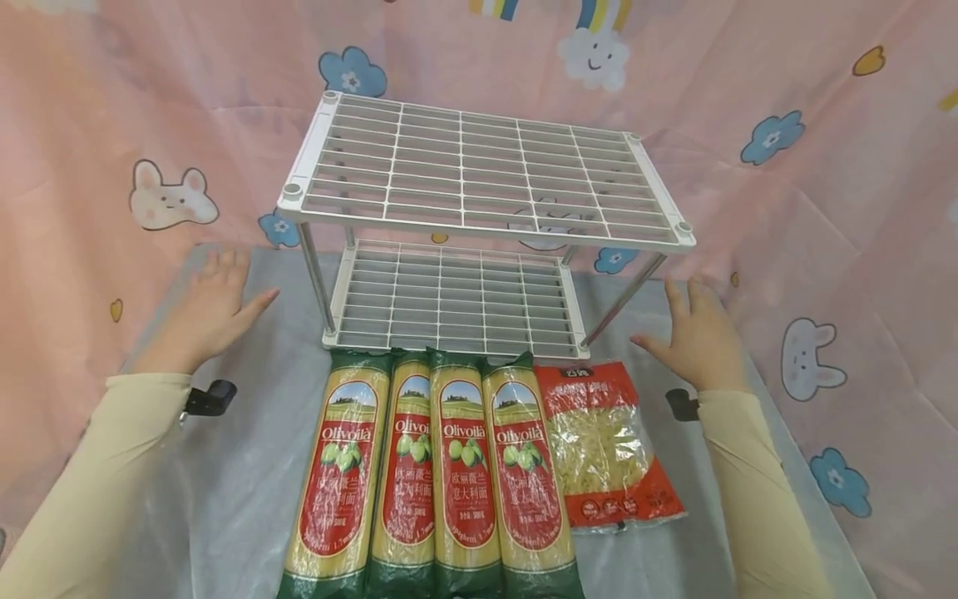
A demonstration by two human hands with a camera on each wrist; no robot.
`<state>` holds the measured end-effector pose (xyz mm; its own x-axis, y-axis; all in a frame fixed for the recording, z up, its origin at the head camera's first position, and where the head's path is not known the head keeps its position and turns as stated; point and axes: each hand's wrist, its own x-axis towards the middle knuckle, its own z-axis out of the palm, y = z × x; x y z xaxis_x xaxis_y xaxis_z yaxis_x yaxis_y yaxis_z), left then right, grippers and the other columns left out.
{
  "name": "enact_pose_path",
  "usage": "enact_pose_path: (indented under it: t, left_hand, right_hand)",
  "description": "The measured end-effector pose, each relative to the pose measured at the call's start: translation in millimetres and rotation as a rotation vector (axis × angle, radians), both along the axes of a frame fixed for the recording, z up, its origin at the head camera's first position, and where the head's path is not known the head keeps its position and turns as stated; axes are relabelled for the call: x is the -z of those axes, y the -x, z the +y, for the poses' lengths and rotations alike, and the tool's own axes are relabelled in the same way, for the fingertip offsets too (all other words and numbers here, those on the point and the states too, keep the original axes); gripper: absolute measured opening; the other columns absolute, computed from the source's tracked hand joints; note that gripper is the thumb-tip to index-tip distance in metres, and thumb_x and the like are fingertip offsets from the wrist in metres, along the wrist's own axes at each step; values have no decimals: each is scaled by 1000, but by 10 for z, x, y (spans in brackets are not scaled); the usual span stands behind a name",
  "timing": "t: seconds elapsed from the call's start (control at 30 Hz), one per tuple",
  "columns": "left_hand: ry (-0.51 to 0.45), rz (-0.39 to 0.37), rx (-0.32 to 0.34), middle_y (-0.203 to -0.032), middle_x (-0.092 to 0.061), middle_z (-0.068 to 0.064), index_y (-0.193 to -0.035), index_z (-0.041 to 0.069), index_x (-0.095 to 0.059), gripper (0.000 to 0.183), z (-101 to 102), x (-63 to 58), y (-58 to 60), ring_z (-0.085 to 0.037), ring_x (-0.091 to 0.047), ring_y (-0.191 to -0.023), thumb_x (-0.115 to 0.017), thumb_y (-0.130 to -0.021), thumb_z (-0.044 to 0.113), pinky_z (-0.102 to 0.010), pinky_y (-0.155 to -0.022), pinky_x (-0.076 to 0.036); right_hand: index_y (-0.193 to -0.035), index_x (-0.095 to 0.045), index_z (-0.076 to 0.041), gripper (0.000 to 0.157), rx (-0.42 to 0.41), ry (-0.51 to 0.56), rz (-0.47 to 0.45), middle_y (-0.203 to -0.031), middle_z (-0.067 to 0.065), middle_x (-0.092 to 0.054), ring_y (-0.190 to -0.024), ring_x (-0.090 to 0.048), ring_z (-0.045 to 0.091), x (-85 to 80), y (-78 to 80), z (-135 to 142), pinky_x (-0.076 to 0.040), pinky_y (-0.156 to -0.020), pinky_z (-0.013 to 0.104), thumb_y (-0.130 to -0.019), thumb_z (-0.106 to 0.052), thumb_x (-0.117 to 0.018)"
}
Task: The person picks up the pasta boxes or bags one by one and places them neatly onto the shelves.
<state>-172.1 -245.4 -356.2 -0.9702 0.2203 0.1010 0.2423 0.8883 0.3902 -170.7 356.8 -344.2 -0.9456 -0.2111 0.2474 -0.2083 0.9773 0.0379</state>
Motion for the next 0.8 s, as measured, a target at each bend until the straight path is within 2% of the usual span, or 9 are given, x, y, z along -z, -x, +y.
enact_pose_path:
  t: [0.1, 0.2, 0.37, 0.43, 0.6, 0.8]
  left_hand:
    - [-151, -11, 15, -148, -11, -36, -146, -12, -9, 72, 117, 42, -5, -50, -9, -136, -37, -102, 38, -61, -112, -11]
    - [-261, 22, -13, -147, -23, -31, -146, -8, -18, 65, 230, 61, -35, -49, -25, -132, -40, -102, 33, -59, -110, -22]
    - [-524, 53, -34, -142, -38, -26, -144, -3, -32, 52, 425, 157, -82, -43, -41, -126, -45, -101, 25, -53, -103, -38]
    - [-606, 58, -36, -141, -41, -25, -143, -2, -35, 50, 495, 210, -75, -40, -41, -127, -47, -101, 22, -49, -104, -38]
    - [-682, 77, -60, -140, -43, -22, -141, -2, -38, 47, 640, 267, -21, -36, -43, -127, -47, -101, 19, -45, -104, -40]
    - [-730, 95, -51, -135, -51, -18, -134, -2, -48, 37, 728, 251, 36, -33, -47, -124, -42, -102, 17, -46, -103, -41]
  right_hand:
    - [-147, -17, 7, 101, 24, 101, -94, -134, 41, -35, -116, -37, 57, 87, -100, -24, -34, -95, 68, -82, -51, -68]
    - [-147, -11, 9, 98, 50, 177, -182, -133, 43, -34, -117, -36, 58, 157, -174, -41, -33, -95, 69, -87, -49, -62]
    - [-143, -21, 14, 88, 97, 262, -299, -131, 41, -39, -116, -41, 55, 237, -266, -68, -37, -94, 67, -92, -50, -54]
    - [-140, -29, 14, 82, 116, 289, -335, -127, 39, -45, -112, -46, 52, 266, -315, -73, -41, -91, 65, -93, -49, -53]
    - [-126, -46, 15, 68, 112, 333, -378, -111, 34, -59, -99, -58, 46, 323, -453, -75, -50, -81, 58, -94, -44, -54]
    - [-119, -52, 15, 61, 114, 414, -457, -106, 31, -62, -96, -60, 42, 366, -631, -83, -51, -80, 55, -95, -42, -54]
